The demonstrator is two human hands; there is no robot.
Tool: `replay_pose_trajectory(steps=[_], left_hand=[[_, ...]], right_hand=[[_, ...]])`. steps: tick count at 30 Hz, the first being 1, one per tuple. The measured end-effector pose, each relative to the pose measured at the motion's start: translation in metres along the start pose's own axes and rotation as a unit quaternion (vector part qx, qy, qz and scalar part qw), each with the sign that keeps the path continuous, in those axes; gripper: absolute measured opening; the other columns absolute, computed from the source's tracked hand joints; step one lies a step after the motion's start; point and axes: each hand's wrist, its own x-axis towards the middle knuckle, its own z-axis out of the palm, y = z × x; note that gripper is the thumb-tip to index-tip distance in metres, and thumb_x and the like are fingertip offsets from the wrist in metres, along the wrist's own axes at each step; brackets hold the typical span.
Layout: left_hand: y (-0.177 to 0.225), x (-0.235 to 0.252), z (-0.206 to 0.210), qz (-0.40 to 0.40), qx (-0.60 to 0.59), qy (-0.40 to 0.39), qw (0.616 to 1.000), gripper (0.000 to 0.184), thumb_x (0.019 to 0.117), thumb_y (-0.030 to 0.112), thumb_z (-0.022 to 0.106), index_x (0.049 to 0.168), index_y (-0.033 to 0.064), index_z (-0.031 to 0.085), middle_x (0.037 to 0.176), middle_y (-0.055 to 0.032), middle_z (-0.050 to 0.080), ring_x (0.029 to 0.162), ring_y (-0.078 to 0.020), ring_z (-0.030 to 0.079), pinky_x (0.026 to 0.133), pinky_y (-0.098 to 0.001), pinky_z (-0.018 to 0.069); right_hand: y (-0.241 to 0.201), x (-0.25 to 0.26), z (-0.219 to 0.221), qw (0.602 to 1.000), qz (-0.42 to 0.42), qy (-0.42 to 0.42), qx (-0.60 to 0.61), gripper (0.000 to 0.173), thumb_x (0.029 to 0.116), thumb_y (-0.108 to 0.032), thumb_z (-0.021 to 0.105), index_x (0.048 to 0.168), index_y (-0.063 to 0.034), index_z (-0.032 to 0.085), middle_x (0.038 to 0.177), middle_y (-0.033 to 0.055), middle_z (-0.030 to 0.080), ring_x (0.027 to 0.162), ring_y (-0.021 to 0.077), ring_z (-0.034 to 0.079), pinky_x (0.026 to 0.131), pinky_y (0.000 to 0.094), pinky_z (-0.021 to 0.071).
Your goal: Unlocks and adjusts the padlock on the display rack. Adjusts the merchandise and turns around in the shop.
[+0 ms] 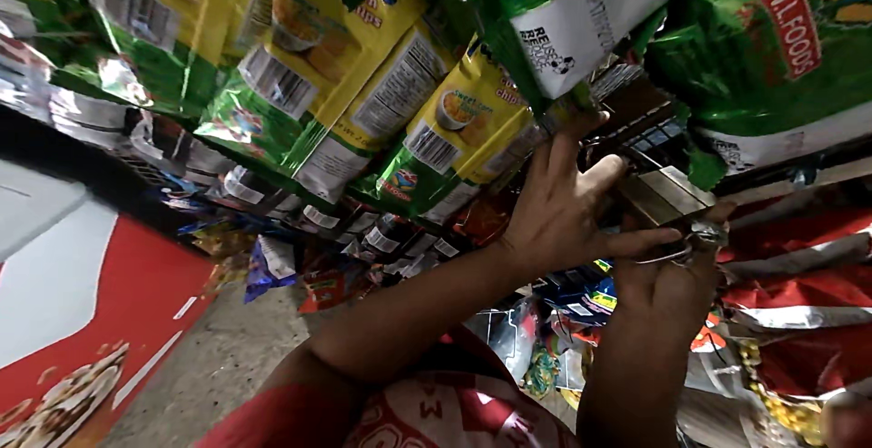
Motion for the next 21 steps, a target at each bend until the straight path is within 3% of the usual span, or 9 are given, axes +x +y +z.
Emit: replay_pose_trajectory(steps=[6, 10, 13, 15, 17, 21], left_hand=[[0.0008, 0.0043, -0.0034, 0.027, 0.021, -0.016, 0.999, 0.058, 0.0785, 0.07, 0.071, 0.091, 0.0135, 0.077, 0.136, -0.0264, 0.054, 0.12, -0.0368, 0.052, 0.096, -0.0444, 0.0444], [-0.0005, 0.0044, -0.0023, 0.035, 0.024, -0.003, 0.999, 0.056, 0.0786, 0.069, 0.071, 0.093, 0.0155, 0.079, 0.133, -0.0249, 0.056, 0.118, -0.0355, 0.054, 0.095, -0.0447, 0.0448], [-0.0001, 0.0029, -0.0042, -0.007, -0.03, -0.009, 0.999, 0.065, 0.0745, 0.064, 0.078, 0.105, 0.0073, 0.075, 0.135, -0.0235, 0.057, 0.124, -0.0356, 0.053, 0.102, -0.0452, 0.0443], [-0.0006, 0.002, -0.0041, -0.021, -0.079, 0.024, 0.996, 0.075, 0.0718, 0.058, 0.083, 0.11, -0.0025, 0.062, 0.127, -0.0256, 0.059, 0.122, -0.0356, 0.055, 0.103, -0.0438, 0.0477], [-0.0004, 0.002, -0.0028, -0.023, -0.091, 0.047, 0.994, 0.08, 0.0705, 0.056, 0.085, 0.114, -0.0049, 0.056, 0.119, -0.0237, 0.06, 0.118, -0.033, 0.056, 0.102, -0.0416, 0.0481], [0.0066, 0.0043, -0.0032, -0.051, -0.067, 0.035, 0.996, 0.084, 0.0697, 0.056, 0.083, 0.12, -0.0049, 0.058, 0.122, -0.0235, 0.06, 0.118, -0.0341, 0.056, 0.101, -0.0433, 0.048]], right_hand=[[-0.001, 0.0029, -0.0051, 1.0, 0.008, -0.004, 0.001, 0.025, 0.1129, -0.022, 0.026, 0.112, -0.0134, 0.049, 0.096, 0.0023, 0.066, 0.094, 0.0148, 0.069, 0.085, 0.0347, 0.0599], [0.0009, 0.0007, 0.0011, 1.0, -0.003, 0.028, -0.009, 0.023, 0.1125, -0.02, 0.026, 0.11, -0.0139, 0.048, 0.091, 0.001, 0.064, 0.087, 0.0123, 0.069, 0.08, 0.0322, 0.0601], [0.0022, 0.0026, 0.0022, 0.999, -0.018, 0.024, -0.04, 0.022, 0.1121, -0.018, 0.028, 0.11, -0.0143, 0.049, 0.093, 0.0003, 0.065, 0.089, 0.0121, 0.069, 0.082, 0.032, 0.0597], [0.0018, 0.0048, 0.0001, 0.997, -0.021, 0.002, -0.073, 0.02, 0.1119, -0.02, 0.031, 0.111, -0.0157, 0.051, 0.095, -0.0006, 0.066, 0.09, 0.0121, 0.069, 0.08, 0.0317, 0.0602], [0.001, 0.0049, -0.0008, 0.995, -0.021, -0.011, -0.1, 0.02, 0.1115, -0.022, 0.032, 0.112, -0.0177, 0.052, 0.096, -0.002, 0.066, 0.09, 0.0109, 0.069, 0.079, 0.0308, 0.06], [-0.0002, 0.0053, 0.0035, 0.994, -0.038, -0.01, -0.104, 0.016, 0.1114, -0.022, 0.036, 0.111, -0.0167, 0.052, 0.096, -0.0015, 0.067, 0.092, 0.0118, 0.069, 0.083, 0.0333, 0.0603]])
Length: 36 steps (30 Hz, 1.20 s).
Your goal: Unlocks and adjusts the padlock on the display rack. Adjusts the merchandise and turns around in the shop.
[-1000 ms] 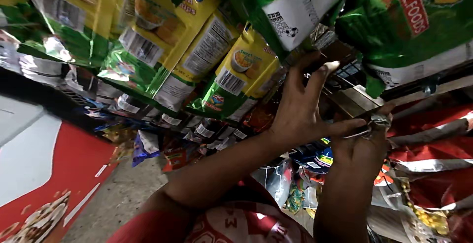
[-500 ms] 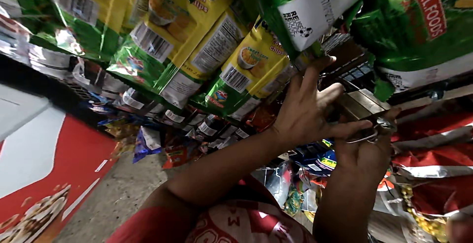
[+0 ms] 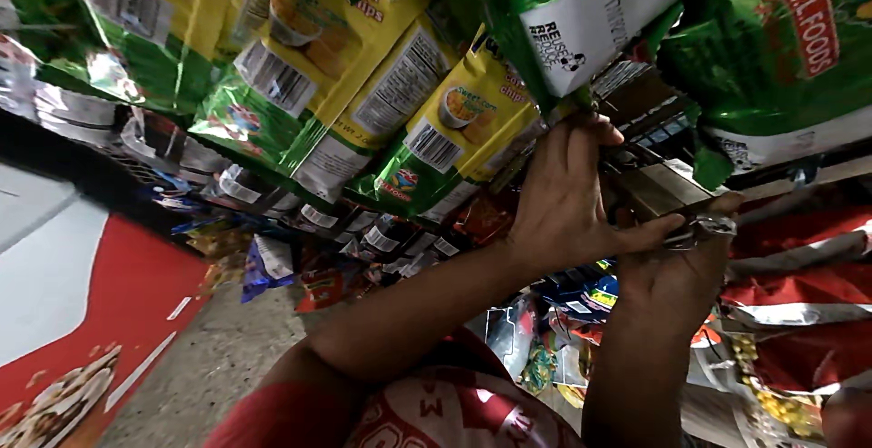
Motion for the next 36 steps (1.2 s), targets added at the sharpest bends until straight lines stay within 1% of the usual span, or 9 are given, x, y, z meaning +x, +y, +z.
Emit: replay_pose_trajectory(steps=[5, 10, 14, 18, 23, 26, 28, 31, 36], left_hand=[[-0.003, 0.001, 0.0, 0.009, 0.04, -0.014, 0.999, 0.082, 0.0733, 0.054, 0.081, 0.126, -0.0053, 0.06, 0.13, -0.0213, 0.062, 0.12, -0.0333, 0.059, 0.099, -0.0459, 0.0487], [-0.002, 0.004, 0.001, -0.004, 0.028, -0.022, 0.999, 0.077, 0.0748, 0.051, 0.081, 0.127, -0.0033, 0.062, 0.129, -0.0219, 0.061, 0.118, -0.0349, 0.059, 0.096, -0.0476, 0.0498], [0.001, 0.004, 0.0, 0.0, 0.037, -0.029, 0.999, 0.079, 0.0739, 0.049, 0.083, 0.127, -0.0054, 0.061, 0.129, -0.0232, 0.06, 0.121, -0.0345, 0.057, 0.101, -0.0453, 0.049], [0.002, 0.002, -0.004, -0.008, -0.019, -0.033, 0.999, 0.081, 0.0728, 0.039, 0.087, 0.131, -0.0075, 0.056, 0.138, -0.0246, 0.055, 0.131, -0.0346, 0.051, 0.109, -0.0447, 0.0442], [0.0, -0.006, -0.009, 0.022, -0.007, -0.041, 0.999, 0.083, 0.071, 0.04, 0.09, 0.13, -0.0079, 0.057, 0.137, -0.0262, 0.055, 0.13, -0.0355, 0.053, 0.11, -0.0457, 0.0451], [0.001, -0.014, -0.016, 0.046, 0.031, -0.053, 0.997, 0.078, 0.0732, 0.043, 0.087, 0.13, -0.0034, 0.061, 0.139, -0.0245, 0.056, 0.134, -0.0386, 0.049, 0.112, -0.0488, 0.0418], [0.002, -0.019, -0.021, 0.058, 0.042, -0.059, 0.996, 0.076, 0.0757, 0.045, 0.084, 0.131, -0.0015, 0.061, 0.139, -0.0222, 0.056, 0.134, -0.0379, 0.048, 0.112, -0.0481, 0.0412], [0.003, -0.027, -0.027, 0.081, 0.047, -0.066, 0.993, 0.067, 0.0773, 0.038, 0.081, 0.128, -0.0006, 0.062, 0.137, -0.0213, 0.057, 0.133, -0.0377, 0.048, 0.112, -0.0479, 0.0406], [0.009, -0.043, -0.045, 0.089, 0.074, -0.103, 0.988, 0.053, 0.0812, 0.031, 0.074, 0.125, 0.001, 0.066, 0.136, -0.0198, 0.061, 0.135, -0.04, 0.048, 0.114, -0.052, 0.0372]], right_hand=[[0.009, 0.002, 0.001, 0.999, -0.013, 0.027, -0.031, 0.02, 0.1108, -0.014, 0.032, 0.106, -0.0151, 0.052, 0.087, -0.0038, 0.064, 0.079, 0.008, 0.066, 0.075, 0.027, 0.0595], [0.011, 0.003, 0.005, 0.998, -0.028, 0.033, -0.055, 0.016, 0.1106, -0.013, 0.033, 0.111, -0.0131, 0.049, 0.093, -0.0012, 0.063, 0.087, 0.0111, 0.067, 0.081, 0.0323, 0.0598], [0.012, 0.002, 0.007, 0.995, -0.045, 0.045, -0.074, 0.016, 0.1113, -0.015, 0.032, 0.113, -0.0151, 0.048, 0.094, -0.0042, 0.062, 0.085, 0.008, 0.066, 0.079, 0.0293, 0.059], [0.007, -0.006, 0.009, 0.997, -0.007, 0.038, -0.064, 0.015, 0.1118, -0.023, 0.035, 0.118, -0.0195, 0.048, 0.097, -0.0061, 0.063, 0.088, 0.0061, 0.067, 0.08, 0.0284, 0.0595], [0.003, -0.022, -0.008, 0.997, 0.072, 0.005, -0.018, 0.026, 0.113, -0.026, 0.024, 0.115, -0.0171, 0.048, 0.09, -0.0051, 0.064, 0.08, 0.006, 0.067, 0.074, 0.0258, 0.0597], [-0.002, -0.03, -0.008, 0.992, 0.127, 0.001, -0.002, 0.05, 0.1127, -0.04, 0.014, 0.102, -0.0184, 0.057, 0.076, -0.0074, 0.065, 0.063, 0.0025, 0.063, 0.056, 0.0202, 0.055], [-0.003, -0.035, -0.009, 0.987, 0.159, -0.015, -0.015, 0.053, 0.1123, -0.042, 0.014, 0.094, -0.0191, 0.057, 0.065, -0.0094, 0.061, 0.051, -0.0011, 0.055, 0.046, 0.0149, 0.0475], [-0.006, -0.043, -0.012, 0.981, 0.179, -0.052, -0.049, 0.024, 0.113, -0.029, 0.026, 0.11, -0.0175, 0.047, 0.067, -0.0078, 0.056, 0.046, -0.0024, 0.047, 0.043, 0.0114, 0.0424], [-0.015, -0.049, -0.016, 0.971, 0.218, -0.091, -0.04, 0.019, 0.1123, -0.019, 0.028, 0.122, -0.0169, 0.044, 0.066, -0.006, 0.052, 0.042, -0.0026, 0.04, 0.039, 0.0095, 0.0348]])
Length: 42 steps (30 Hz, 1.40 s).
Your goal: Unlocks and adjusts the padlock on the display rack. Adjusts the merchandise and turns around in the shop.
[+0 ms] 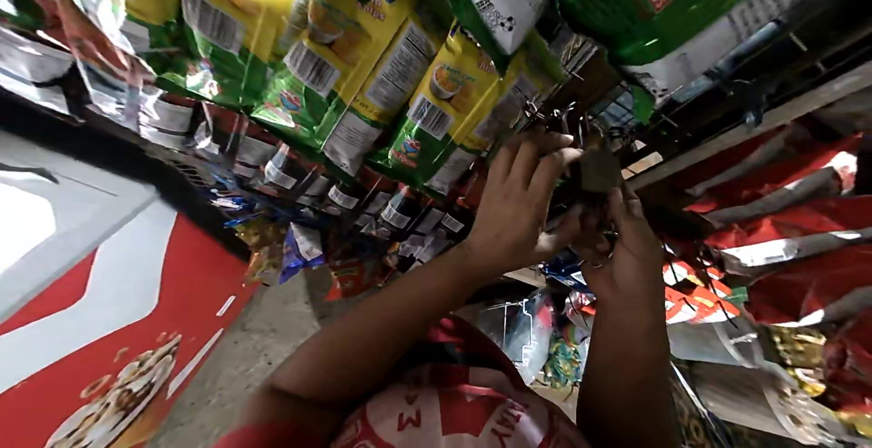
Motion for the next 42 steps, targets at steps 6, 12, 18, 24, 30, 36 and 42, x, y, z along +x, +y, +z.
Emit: replay_pose_trajectory(steps=[6, 12, 18, 24, 30, 36, 42], left_hand=[[0.004, -0.018, -0.023, 0.013, 0.065, -0.017, 0.998, 0.041, 0.0835, 0.023, 0.072, 0.12, 0.0039, 0.069, 0.131, -0.0164, 0.063, 0.13, -0.037, 0.052, 0.111, -0.0504, 0.0405], [0.014, -0.035, -0.041, -0.016, 0.047, -0.073, 0.996, 0.034, 0.085, 0.021, 0.072, 0.114, 0.0046, 0.071, 0.129, -0.016, 0.062, 0.125, -0.0341, 0.055, 0.105, -0.0485, 0.0454], [0.013, -0.057, -0.051, -0.038, 0.046, -0.134, 0.989, 0.025, 0.0864, 0.018, 0.071, 0.108, 0.0044, 0.072, 0.123, -0.0142, 0.065, 0.115, -0.0313, 0.06, 0.098, -0.0459, 0.0498], [0.011, -0.082, -0.062, -0.06, 0.053, -0.174, 0.982, 0.019, 0.0875, 0.017, 0.069, 0.101, 0.0054, 0.074, 0.112, -0.0115, 0.069, 0.109, -0.027, 0.063, 0.096, -0.0427, 0.0513], [0.013, -0.097, -0.064, -0.074, 0.047, -0.199, 0.976, 0.017, 0.0889, 0.017, 0.067, 0.101, 0.0063, 0.074, 0.106, -0.0082, 0.07, 0.103, -0.0233, 0.065, 0.091, -0.0403, 0.0529], [0.019, -0.108, -0.048, -0.066, 0.044, -0.222, 0.972, 0.017, 0.0891, 0.017, 0.067, 0.097, 0.0038, 0.073, 0.097, -0.0121, 0.068, 0.095, -0.0264, 0.066, 0.087, -0.0412, 0.0548], [0.018, -0.115, -0.029, -0.08, -0.022, -0.278, 0.957, 0.02, 0.095, 0.02, 0.062, 0.102, 0.0034, 0.072, 0.105, -0.0132, 0.071, 0.103, -0.0285, 0.067, 0.089, -0.0493, 0.0536]], right_hand=[[0.0, -0.04, -0.027, 0.999, 0.002, -0.049, -0.016, 0.035, 0.109, -0.012, 0.026, 0.142, -0.0124, 0.037, 0.066, -0.0092, 0.051, 0.043, -0.0034, 0.041, 0.039, 0.0095, 0.0351], [0.061, -0.057, -0.071, 0.999, 0.006, -0.01, 0.03, 0.018, 0.1052, -0.015, 0.047, 0.119, -0.0126, 0.059, 0.061, -0.0137, 0.05, 0.045, -0.0037, 0.04, 0.043, 0.0125, 0.0358], [0.067, -0.023, -0.057, 0.983, -0.108, 0.146, -0.011, 0.04, 0.1133, -0.032, 0.021, 0.105, -0.0154, 0.057, 0.067, -0.0133, 0.056, 0.053, -0.0035, 0.05, 0.052, 0.0126, 0.0445], [0.027, 0.024, -0.055, 0.985, -0.082, 0.118, -0.094, 0.044, 0.1135, -0.033, 0.022, 0.154, -0.0187, 0.026, 0.106, -0.0047, 0.065, 0.053, -0.0002, 0.053, 0.044, 0.014, 0.0418], [0.024, 0.046, -0.062, 0.996, -0.017, 0.092, -0.005, 0.03, 0.1127, -0.024, 0.031, 0.131, -0.0145, 0.052, 0.078, -0.0034, 0.064, 0.048, 0.002, 0.05, 0.04, 0.0148, 0.0377], [0.029, 0.04, -0.072, 0.998, -0.037, 0.049, -0.008, 0.032, 0.1049, -0.007, 0.029, 0.127, -0.0161, 0.05, 0.073, -0.0075, 0.055, 0.043, 0.0003, 0.038, 0.04, 0.015, 0.0345], [0.03, 0.033, -0.077, 0.999, -0.039, 0.031, -0.006, 0.039, 0.1022, -0.004, 0.029, 0.135, -0.0158, 0.046, 0.081, -0.0066, 0.055, 0.044, 0.0002, 0.036, 0.039, 0.0145, 0.0329]])
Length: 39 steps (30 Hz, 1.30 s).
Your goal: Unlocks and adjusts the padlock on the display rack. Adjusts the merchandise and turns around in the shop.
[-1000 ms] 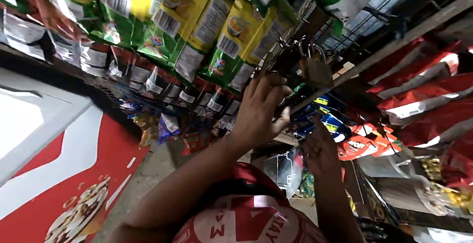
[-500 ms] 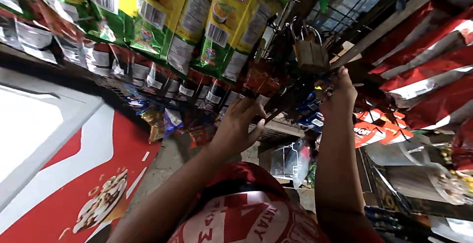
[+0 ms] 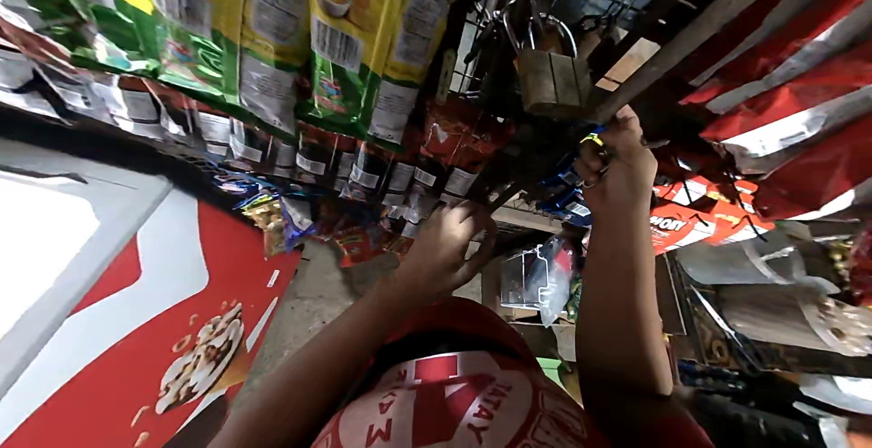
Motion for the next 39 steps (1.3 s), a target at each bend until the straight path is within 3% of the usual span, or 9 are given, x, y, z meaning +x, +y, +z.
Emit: replay_pose_trajectory(steps=[6, 9, 11, 21, 26, 29, 33, 35, 39], left_hand=[[0.006, 0.016, 0.022, -0.007, -0.035, -0.016, 0.999, 0.017, 0.0949, 0.016, 0.065, 0.103, 0.0038, 0.074, 0.106, -0.0113, 0.071, 0.102, -0.0232, 0.068, 0.093, -0.0429, 0.0555], [0.016, 0.028, 0.029, -0.029, -0.063, -0.028, 0.997, 0.02, 0.0969, 0.019, 0.064, 0.108, 0.0037, 0.072, 0.105, -0.0109, 0.069, 0.098, -0.0193, 0.067, 0.088, -0.0371, 0.0565], [0.024, 0.037, 0.035, -0.035, -0.087, -0.017, 0.995, 0.022, 0.0988, 0.019, 0.064, 0.111, 0.0011, 0.069, 0.104, -0.0127, 0.069, 0.094, -0.0173, 0.068, 0.085, -0.0322, 0.0579], [0.037, 0.042, 0.07, -0.013, -0.132, -0.032, 0.991, 0.017, 0.0953, 0.014, 0.069, 0.1, -0.0023, 0.073, 0.092, -0.0116, 0.071, 0.084, -0.0119, 0.069, 0.08, -0.0239, 0.0572], [0.028, 0.031, 0.081, -0.011, -0.103, 0.0, 0.995, 0.013, 0.0951, 0.008, 0.067, 0.102, -0.0003, 0.074, 0.098, -0.0123, 0.073, 0.086, -0.0113, 0.07, 0.081, -0.0217, 0.0576], [0.024, 0.028, 0.082, -0.014, -0.059, -0.02, 0.998, 0.013, 0.0957, 0.01, 0.067, 0.103, 0.0024, 0.075, 0.1, -0.0119, 0.073, 0.088, -0.0171, 0.072, 0.08, -0.03, 0.0597], [0.017, 0.02, 0.089, -0.031, 0.016, -0.107, 0.994, 0.014, 0.0979, 0.012, 0.064, 0.102, 0.0056, 0.076, 0.097, -0.012, 0.072, 0.089, -0.0256, 0.072, 0.077, -0.0425, 0.06], [0.018, 0.019, 0.093, -0.041, 0.044, -0.158, 0.986, 0.015, 0.0977, 0.008, 0.062, 0.105, 0.0042, 0.075, 0.098, -0.0141, 0.073, 0.091, -0.0301, 0.073, 0.078, -0.0474, 0.0597], [0.025, 0.028, 0.099, -0.041, 0.07, -0.245, 0.966, 0.015, 0.0984, 0.004, 0.061, 0.106, 0.002, 0.073, 0.099, -0.0164, 0.071, 0.094, -0.0338, 0.072, 0.077, -0.0492, 0.0588]], right_hand=[[0.004, 0.002, -0.012, 0.999, -0.012, -0.03, 0.014, 0.044, 0.1037, -0.008, 0.027, 0.145, -0.0144, 0.043, 0.106, -0.0037, 0.061, 0.053, 0.0008, 0.047, 0.044, 0.0146, 0.0399], [-0.001, -0.015, -0.018, 0.998, -0.007, -0.052, 0.015, 0.046, 0.1109, -0.021, 0.023, 0.155, -0.0169, 0.035, 0.143, -0.0025, 0.052, 0.092, 0.006, 0.066, 0.071, 0.0215, 0.0572], [0.004, -0.032, -0.024, 0.995, -0.022, -0.095, 0.023, 0.05, 0.1113, -0.034, 0.026, 0.158, -0.0161, 0.03, 0.156, 0.0, 0.043, 0.118, 0.0133, 0.062, 0.093, 0.0316, 0.0559], [0.046, -0.091, -0.046, 0.985, -0.001, -0.098, 0.14, 0.057, 0.1068, -0.053, 0.035, 0.147, -0.016, 0.051, 0.151, 0.0019, 0.054, 0.134, 0.0204, 0.056, 0.109, 0.0402, 0.0485], [0.075, -0.119, -0.063, 0.995, 0.022, -0.034, 0.095, 0.056, 0.0987, -0.061, 0.05, 0.124, -0.0156, 0.068, 0.128, 0.0003, 0.07, 0.12, 0.0149, 0.064, 0.102, 0.0359, 0.0523], [0.099, -0.141, -0.076, 0.992, 0.085, -0.014, 0.097, 0.056, 0.0939, -0.058, 0.061, 0.12, -0.0084, 0.063, 0.116, -0.0048, 0.072, 0.108, 0.0077, 0.068, 0.097, 0.0309, 0.0556], [0.137, -0.153, -0.122, 0.993, 0.107, -0.029, 0.031, 0.076, 0.095, -0.057, 0.061, 0.139, 0.0022, 0.045, 0.134, 0.0057, 0.065, 0.118, 0.0148, 0.065, 0.099, 0.0354, 0.0551], [0.138, -0.153, -0.132, 0.994, 0.098, -0.012, -0.049, 0.069, 0.0996, -0.042, 0.056, 0.136, 0.0133, 0.04, 0.134, 0.0133, 0.061, 0.118, 0.0143, 0.063, 0.099, 0.0337, 0.0535], [0.132, -0.151, -0.137, 0.97, 0.001, -0.124, -0.21, 0.031, 0.0938, -0.011, 0.064, 0.117, 0.0084, 0.067, 0.119, 0.0088, 0.069, 0.114, 0.0064, 0.063, 0.101, 0.0261, 0.0521]])
